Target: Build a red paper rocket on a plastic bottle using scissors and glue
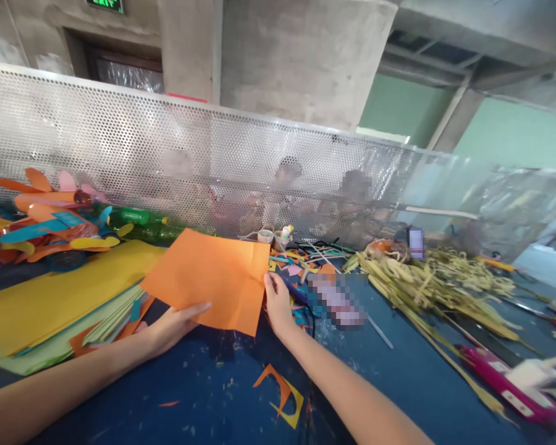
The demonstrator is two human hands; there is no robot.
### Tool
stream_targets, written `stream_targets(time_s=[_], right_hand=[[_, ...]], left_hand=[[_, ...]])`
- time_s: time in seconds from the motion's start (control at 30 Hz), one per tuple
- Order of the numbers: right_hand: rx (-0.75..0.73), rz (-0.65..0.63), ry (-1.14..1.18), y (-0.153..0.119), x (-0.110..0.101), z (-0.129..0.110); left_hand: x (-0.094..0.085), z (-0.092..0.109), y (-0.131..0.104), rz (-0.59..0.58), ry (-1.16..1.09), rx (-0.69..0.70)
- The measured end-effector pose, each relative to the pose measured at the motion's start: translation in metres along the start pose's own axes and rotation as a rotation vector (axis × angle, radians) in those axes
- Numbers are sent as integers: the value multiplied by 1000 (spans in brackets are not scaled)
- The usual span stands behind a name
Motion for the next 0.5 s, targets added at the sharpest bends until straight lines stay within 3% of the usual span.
stream_targets(time_s=[0.23, 0.5], right_hand=[[55, -33, 29, 6, -2, 15], [108, -53, 83, 5, 4, -4]], left_hand=[[-7, -6, 8, 43, 65, -16], [-2, 4, 7, 17, -8, 18]])
Point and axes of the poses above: each hand's wrist, its own y-axis towards the middle knuckle, its own x-axis out of the palm, z = x × y, the point moved 7 cm from there along y, towards the middle knuckle, and after that the axes turned 3 degrees about y, right-handed, at the moved point
